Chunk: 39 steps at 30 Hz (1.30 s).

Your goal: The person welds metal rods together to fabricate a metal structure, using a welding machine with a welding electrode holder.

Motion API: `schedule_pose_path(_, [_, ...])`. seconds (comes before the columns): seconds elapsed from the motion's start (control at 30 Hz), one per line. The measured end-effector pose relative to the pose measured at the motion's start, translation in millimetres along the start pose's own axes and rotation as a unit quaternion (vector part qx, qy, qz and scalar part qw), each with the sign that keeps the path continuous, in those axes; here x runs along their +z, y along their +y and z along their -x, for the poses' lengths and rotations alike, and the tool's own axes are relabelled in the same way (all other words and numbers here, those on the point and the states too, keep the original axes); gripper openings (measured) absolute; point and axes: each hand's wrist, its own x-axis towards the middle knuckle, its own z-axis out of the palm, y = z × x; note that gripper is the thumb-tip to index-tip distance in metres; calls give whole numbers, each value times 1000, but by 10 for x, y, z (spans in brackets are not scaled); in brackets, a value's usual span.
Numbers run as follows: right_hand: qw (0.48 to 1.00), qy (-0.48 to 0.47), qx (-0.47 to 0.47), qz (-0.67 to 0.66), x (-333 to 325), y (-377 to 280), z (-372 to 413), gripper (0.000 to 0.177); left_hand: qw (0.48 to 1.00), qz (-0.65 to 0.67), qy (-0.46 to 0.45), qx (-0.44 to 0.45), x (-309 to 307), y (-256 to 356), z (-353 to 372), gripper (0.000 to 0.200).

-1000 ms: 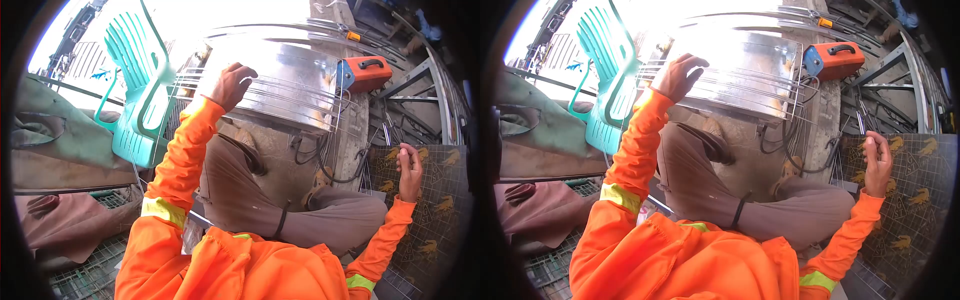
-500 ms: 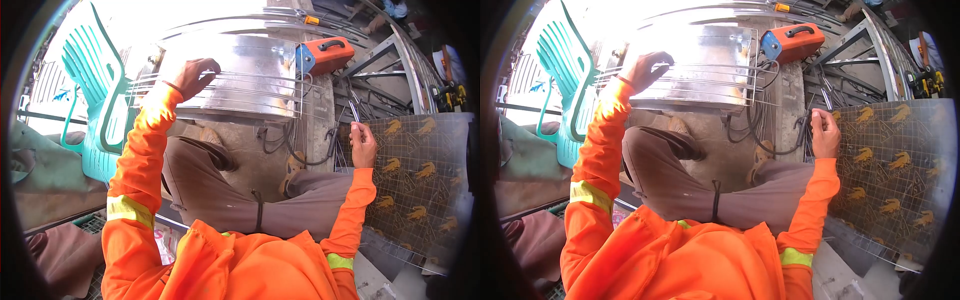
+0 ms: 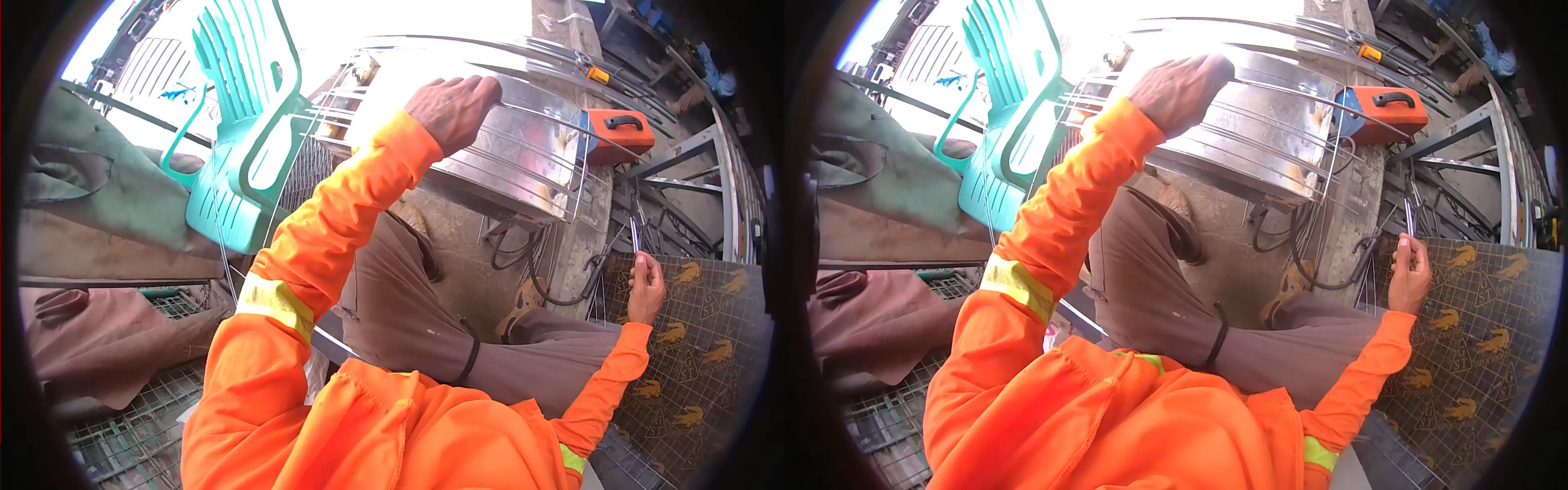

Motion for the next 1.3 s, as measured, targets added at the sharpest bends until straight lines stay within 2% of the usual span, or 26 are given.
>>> schedule_pose_path(0.07, [1000,-8,7,16,-9,-29,-21,29,999,33,6,2,-209,296,-119,10])
schedule_pose_path(0.17, [1000,9,-21,10,50,-161,25,29,996,74,44,12,-474,708,-217,12])
schedule_pose_path(0.23, [1000,16,-2,27,66,-229,58,28,977,207,53,-12,-621,860,-271,18])
schedule_pose_path(0.27, [999,24,-16,21,77,-258,76,27,974,219,52,0,-611,918,-284,18])
schedule_pose_path(0.3, [999,29,-27,14,90,-265,116,27,912,384,-13,-144,-606,974,-282,23])
schedule_pose_path(0.33, [999,26,-39,-2,90,-252,152,27,800,522,-82,-283,-600,1027,-289,28])
schedule_pose_path(0.37, [999,35,-34,-3,87,-282,248,27,755,564,-109,-316,-372,952,-259,34])
schedule_pose_path(0.43, [997,2,8,-71,137,-475,403,27,752,528,-149,-365,46,890,-134,32])
schedule_pose_path(0.47, [995,-35,39,-88,183,-628,553,29,722,544,-167,-392,135,961,-64,29])
schedule_pose_path(0.57, [960,-199,117,-159,467,-982,1156,37,723,522,-205,-403,268,1152,134,29])
schedule_pose_path(0.63, [934,-270,125,-198,692,-1065,1471,42,727,519,-207,-398,318,1209,214,28])
schedule_pose_path(0.7, [914,-300,126,-243,858,-1083,1646,42,730,517,-202,-398,338,1208,246,28])
schedule_pose_path(0.9, [891,-309,167,-288,983,-1161,1737,35,747,487,-213,-399,313,1199,257,28])
schedule_pose_path(0.97, [891,-301,176,-290,983,-1215,1730,34,827,364,-229,-362,236,1224,194,30])
schedule_pose_path(1.0, [891,-296,184,-290,986,-1235,1723,32,826,366,-230,-362,280,1184,206,30])
schedule_pose_path(1.07, [894,-292,177,-289,1023,-1231,1717,32,922,257,-126,-262,352,1108,237,29])
schedule_pose_path(1.3, [889,-313,141,-302,1294,-1422,1731,34,920,267,-54,-281,131,936,317,24])
